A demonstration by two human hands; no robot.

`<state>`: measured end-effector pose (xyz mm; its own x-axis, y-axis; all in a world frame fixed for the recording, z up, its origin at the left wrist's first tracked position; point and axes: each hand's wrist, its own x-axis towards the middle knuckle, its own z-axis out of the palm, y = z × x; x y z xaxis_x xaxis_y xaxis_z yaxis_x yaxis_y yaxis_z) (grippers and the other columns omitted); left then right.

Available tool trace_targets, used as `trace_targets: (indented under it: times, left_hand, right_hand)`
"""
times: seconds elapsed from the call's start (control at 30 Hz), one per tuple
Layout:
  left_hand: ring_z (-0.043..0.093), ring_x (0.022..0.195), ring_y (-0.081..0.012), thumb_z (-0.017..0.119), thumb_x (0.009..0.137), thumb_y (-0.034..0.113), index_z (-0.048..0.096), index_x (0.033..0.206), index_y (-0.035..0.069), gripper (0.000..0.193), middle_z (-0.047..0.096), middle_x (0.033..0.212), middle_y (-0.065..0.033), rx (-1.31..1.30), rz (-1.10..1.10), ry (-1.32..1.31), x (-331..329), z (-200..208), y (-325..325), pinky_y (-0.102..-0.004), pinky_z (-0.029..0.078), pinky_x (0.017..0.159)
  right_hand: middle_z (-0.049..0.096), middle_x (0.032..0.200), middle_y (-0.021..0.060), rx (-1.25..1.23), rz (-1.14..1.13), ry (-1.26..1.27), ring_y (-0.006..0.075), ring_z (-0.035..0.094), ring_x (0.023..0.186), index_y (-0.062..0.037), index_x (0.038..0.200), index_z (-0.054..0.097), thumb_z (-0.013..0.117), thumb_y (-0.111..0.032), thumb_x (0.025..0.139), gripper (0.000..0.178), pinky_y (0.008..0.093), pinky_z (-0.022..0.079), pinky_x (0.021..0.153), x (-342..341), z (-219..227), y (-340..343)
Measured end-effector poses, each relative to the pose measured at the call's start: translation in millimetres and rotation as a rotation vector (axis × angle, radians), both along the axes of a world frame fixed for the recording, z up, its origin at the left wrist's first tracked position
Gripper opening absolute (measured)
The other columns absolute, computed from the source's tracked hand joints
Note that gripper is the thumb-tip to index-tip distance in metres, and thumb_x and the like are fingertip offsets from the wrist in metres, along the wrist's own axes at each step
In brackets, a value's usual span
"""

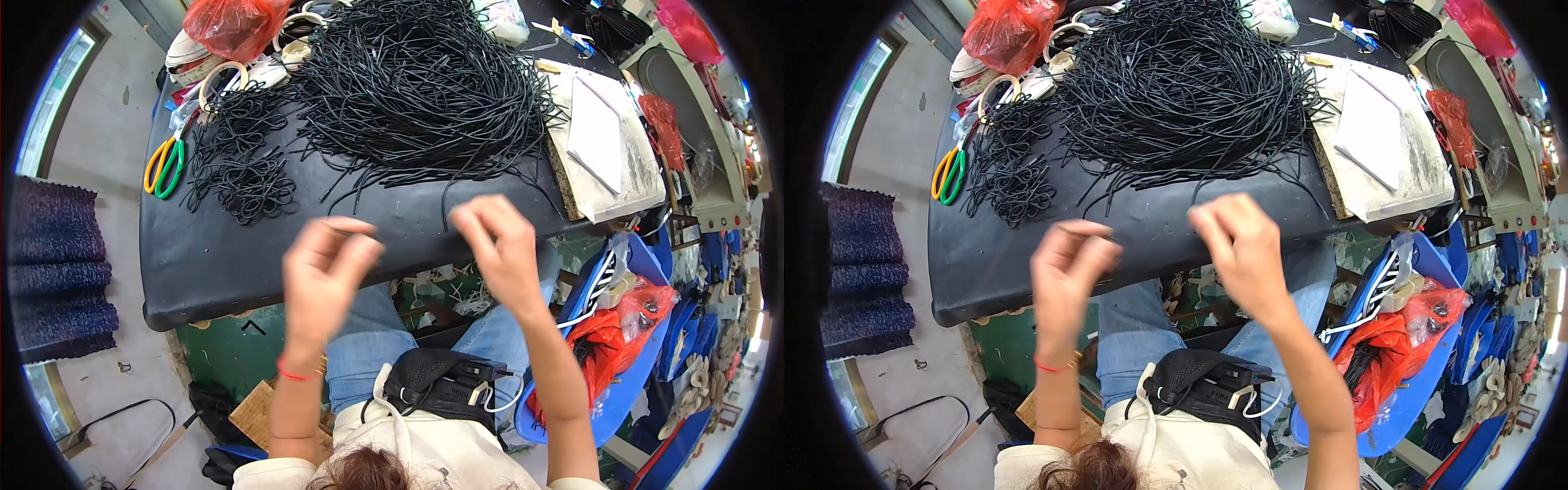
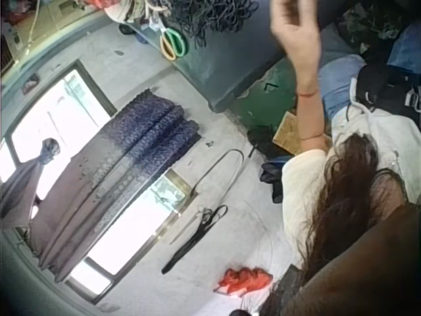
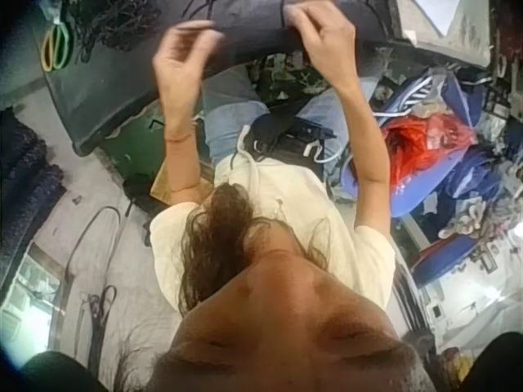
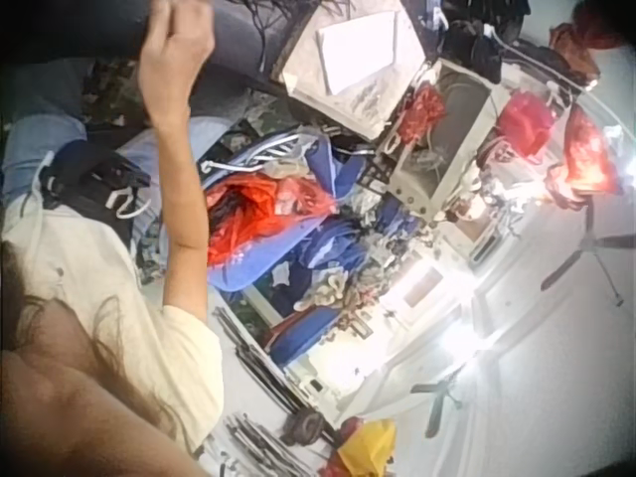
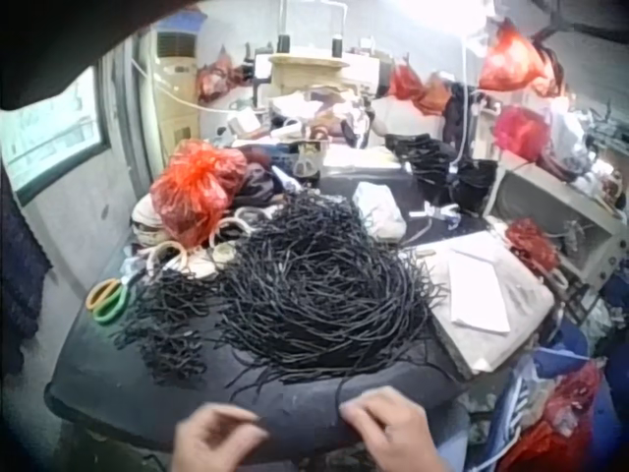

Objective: The person sits at a workbench and repeatedly ties black cords into loops by hand. They pick up individual cords from a large pile, form a loop, and secure it, placing the finished items on the table.

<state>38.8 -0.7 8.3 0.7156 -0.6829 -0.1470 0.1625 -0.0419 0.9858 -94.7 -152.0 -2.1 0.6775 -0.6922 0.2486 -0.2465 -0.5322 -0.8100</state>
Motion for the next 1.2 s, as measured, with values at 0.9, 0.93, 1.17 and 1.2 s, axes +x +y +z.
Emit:
trace_targets:
  times: [0.9,0.93,1.17,1.2]
  left_hand:
    - [0.064,0.078,-0.0141,0.056,0.089,0.013,0.059,0.105,-0.001,0.022,0.065,0.09,-0.0114,-0.118,-0.207,0.487,-11,-17,24,-0.021,0.052,0.061]
    - [0.064,0.078,-0.0144,0.056,0.089,0.013,0.059,0.105,-0.001,0.022,0.065,0.089,-0.0115,-0.119,-0.195,0.562,-13,-15,17,-0.0202,0.051,0.059]
    - [0.063,0.079,-0.0128,0.053,0.09,0.013,0.059,0.102,0.001,0.018,0.063,0.089,-0.008,-0.241,-0.098,0.63,-19,-32,1,-0.0231,0.055,0.067]
    - [0.063,0.08,-0.0127,0.053,0.09,0.013,0.059,0.101,0.001,0.018,0.063,0.089,-0.0077,-0.228,-0.113,0.636,-19,-32,1,-0.0238,0.055,0.068]
  right_hand:
    - [0.06,0.078,0.009,-0.324,0.074,-0.063,0.021,0.059,0.065,-0.0027,0.09,0.064,0.065,0.003,0.072,0.019,0.0283,0.047,0.057,19,24,15]
    - [0.061,0.077,0.0101,-0.242,0.058,-0.066,0.0214,0.059,0.063,-0.002,0.089,0.063,0.066,0.002,0.073,0.016,0.0283,0.047,0.055,21,22,24]
    - [0.061,0.084,0.0113,-0.096,0.22,-0.078,0.0214,0.061,0.071,-0.0008,0.095,0.062,0.061,0.005,0.075,0.02,0.0293,0.05,0.061,23,9,47]
    - [0.061,0.084,0.0117,-0.094,0.229,-0.081,0.0214,0.062,0.071,-0.0009,0.095,0.062,0.06,0.006,0.075,0.021,0.0293,0.05,0.062,22,7,47]
